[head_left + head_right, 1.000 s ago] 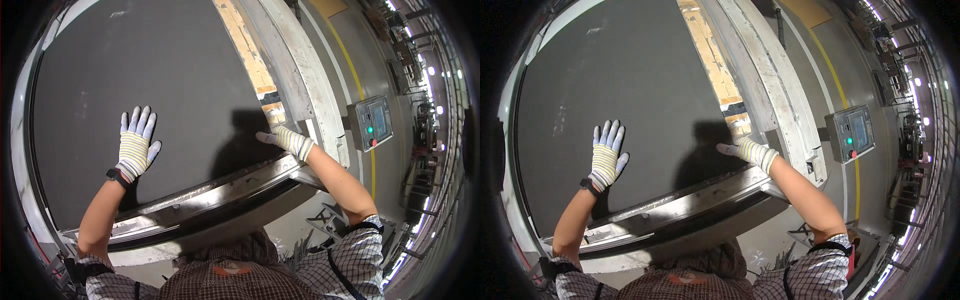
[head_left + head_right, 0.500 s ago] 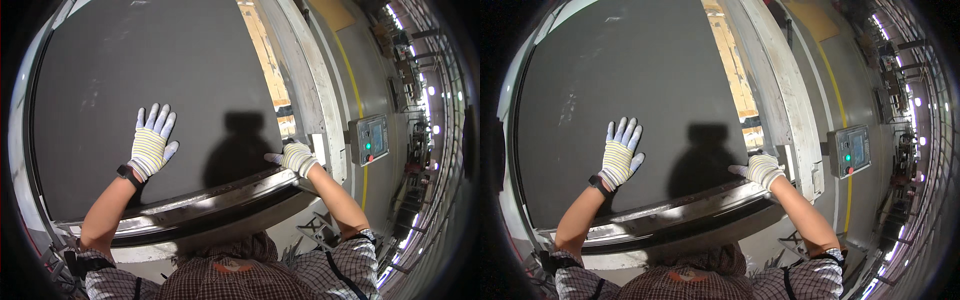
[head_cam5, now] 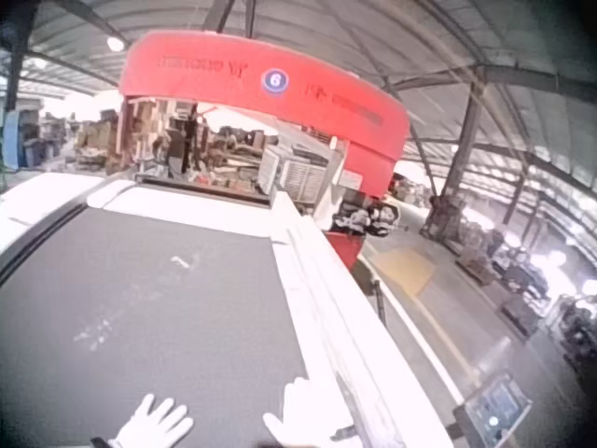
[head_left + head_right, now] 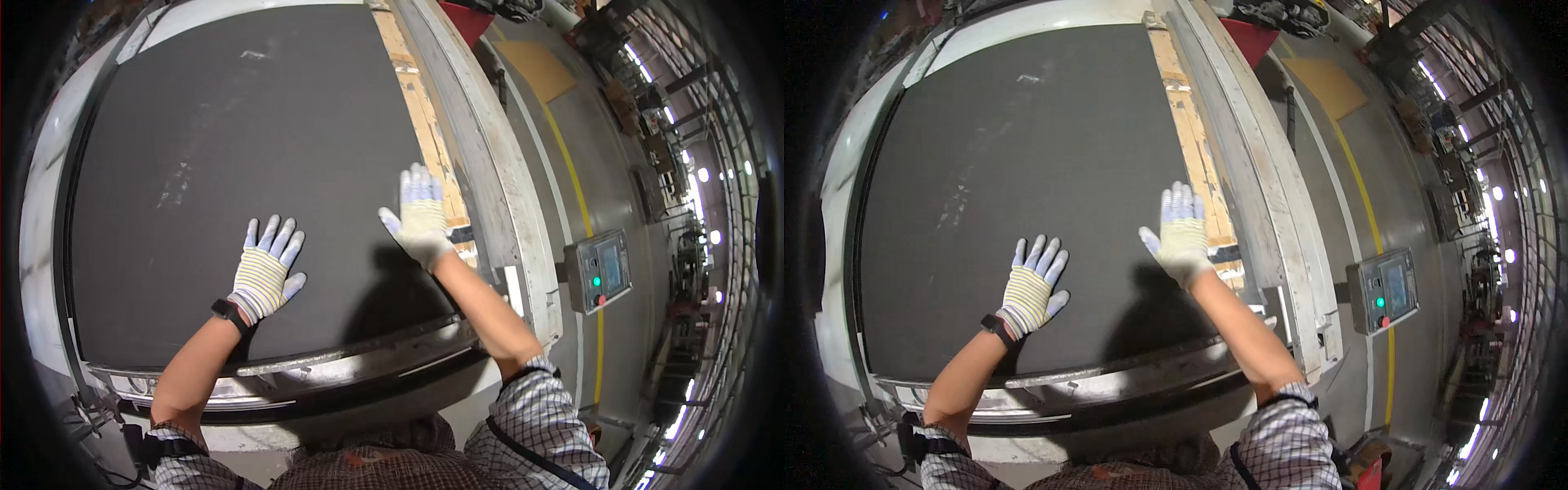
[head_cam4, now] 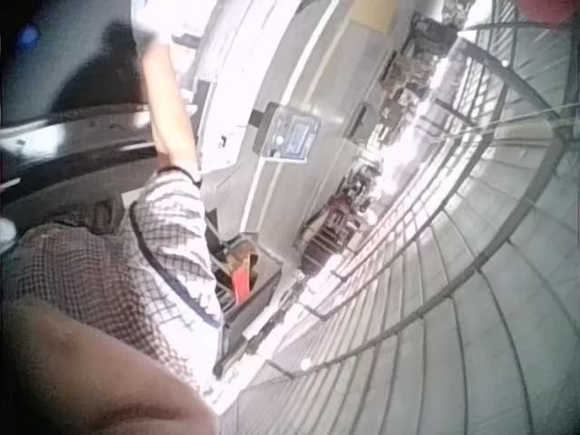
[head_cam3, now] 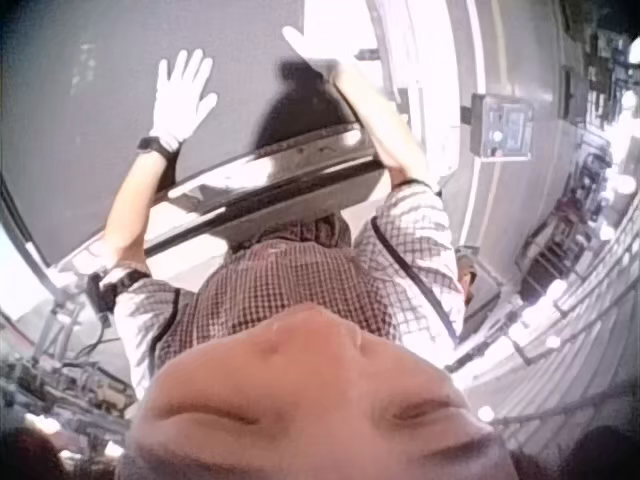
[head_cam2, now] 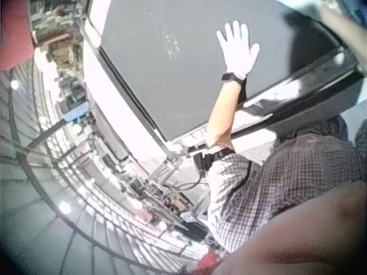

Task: The recorder is operating a machine to process or cut large grey foam or insulation panels in a manufacturing facility.

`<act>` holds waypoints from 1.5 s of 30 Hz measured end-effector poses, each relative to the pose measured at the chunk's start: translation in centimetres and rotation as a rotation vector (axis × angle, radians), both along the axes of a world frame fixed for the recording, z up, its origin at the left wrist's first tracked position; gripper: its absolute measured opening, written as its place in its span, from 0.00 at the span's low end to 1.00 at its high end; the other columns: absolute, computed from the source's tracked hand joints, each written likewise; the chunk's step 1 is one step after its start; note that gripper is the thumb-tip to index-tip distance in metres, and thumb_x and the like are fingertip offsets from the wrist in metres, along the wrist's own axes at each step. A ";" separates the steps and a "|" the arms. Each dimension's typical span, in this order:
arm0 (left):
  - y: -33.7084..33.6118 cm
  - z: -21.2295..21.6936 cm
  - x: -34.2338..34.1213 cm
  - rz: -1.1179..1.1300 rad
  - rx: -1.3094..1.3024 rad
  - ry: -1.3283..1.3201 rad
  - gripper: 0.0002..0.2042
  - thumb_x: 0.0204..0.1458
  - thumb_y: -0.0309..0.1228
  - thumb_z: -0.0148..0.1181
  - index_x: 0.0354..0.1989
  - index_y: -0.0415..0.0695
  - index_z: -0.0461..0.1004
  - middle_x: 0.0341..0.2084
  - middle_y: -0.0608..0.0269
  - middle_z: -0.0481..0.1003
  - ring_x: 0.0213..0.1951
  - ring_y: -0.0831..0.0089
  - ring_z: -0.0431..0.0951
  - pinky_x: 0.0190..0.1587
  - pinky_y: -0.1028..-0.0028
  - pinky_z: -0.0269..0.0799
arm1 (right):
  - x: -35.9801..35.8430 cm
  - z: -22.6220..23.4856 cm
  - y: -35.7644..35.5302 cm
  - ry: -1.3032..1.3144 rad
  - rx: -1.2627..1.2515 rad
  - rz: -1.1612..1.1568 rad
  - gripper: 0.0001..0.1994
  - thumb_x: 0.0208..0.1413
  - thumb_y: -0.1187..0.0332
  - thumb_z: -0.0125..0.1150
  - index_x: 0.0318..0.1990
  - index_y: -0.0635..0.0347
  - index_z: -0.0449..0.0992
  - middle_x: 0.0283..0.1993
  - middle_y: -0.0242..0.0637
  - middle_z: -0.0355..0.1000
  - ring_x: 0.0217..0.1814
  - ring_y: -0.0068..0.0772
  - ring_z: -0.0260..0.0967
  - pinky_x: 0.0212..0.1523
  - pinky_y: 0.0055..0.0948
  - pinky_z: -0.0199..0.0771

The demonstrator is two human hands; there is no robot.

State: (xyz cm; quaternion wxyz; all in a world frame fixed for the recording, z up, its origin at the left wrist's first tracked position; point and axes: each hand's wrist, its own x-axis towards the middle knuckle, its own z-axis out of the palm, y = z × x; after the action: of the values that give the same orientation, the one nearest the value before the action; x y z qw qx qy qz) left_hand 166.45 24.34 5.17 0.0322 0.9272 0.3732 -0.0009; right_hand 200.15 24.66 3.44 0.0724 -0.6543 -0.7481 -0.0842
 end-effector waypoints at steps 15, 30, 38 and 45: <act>-7.3 1.2 7.0 0.179 -0.040 -0.034 0.38 0.57 0.57 0.54 0.72 0.46 0.60 0.72 0.33 0.51 0.74 0.36 0.47 0.71 0.34 0.36 | 12.7 10.4 -19.0 0.506 0.282 -0.060 0.26 0.67 0.60 0.50 0.65 0.71 0.65 0.70 0.58 0.60 0.72 0.60 0.58 0.72 0.52 0.53; -15.4 -0.2 18.2 0.264 -0.048 -0.065 0.42 0.33 0.39 0.74 0.59 0.31 0.64 0.66 0.32 0.58 0.67 0.35 0.57 0.72 0.51 0.54 | 52.2 3.1 -42.1 0.259 0.626 -1.082 0.30 0.46 0.69 0.61 0.61 0.61 0.69 0.46 0.47 0.77 0.51 0.56 0.70 0.57 0.50 0.68; -14.8 -2.5 18.3 0.248 0.019 -0.049 0.41 0.32 0.37 0.70 0.59 0.32 0.63 0.66 0.37 0.58 0.67 0.40 0.59 0.71 0.57 0.56 | 57.3 0.2 -41.2 0.094 0.560 -0.983 0.29 0.44 0.67 0.63 0.58 0.59 0.70 0.53 0.47 0.71 0.58 0.53 0.65 0.67 0.51 0.57; -14.9 -1.6 19.9 0.324 -0.048 -0.070 0.41 0.30 0.36 0.71 0.58 0.32 0.63 0.65 0.35 0.60 0.67 0.37 0.59 0.71 0.55 0.56 | 59.3 1.8 -41.5 0.075 0.512 -1.118 0.28 0.44 0.65 0.66 0.56 0.59 0.71 0.56 0.47 0.71 0.64 0.51 0.64 0.72 0.52 0.53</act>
State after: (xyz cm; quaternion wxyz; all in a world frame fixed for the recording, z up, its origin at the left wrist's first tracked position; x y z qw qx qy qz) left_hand 186.36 9.45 3.58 0.0669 0.8532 0.5165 0.0278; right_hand 259.48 -16.80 5.25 0.1982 -0.9118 -0.2447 -0.2635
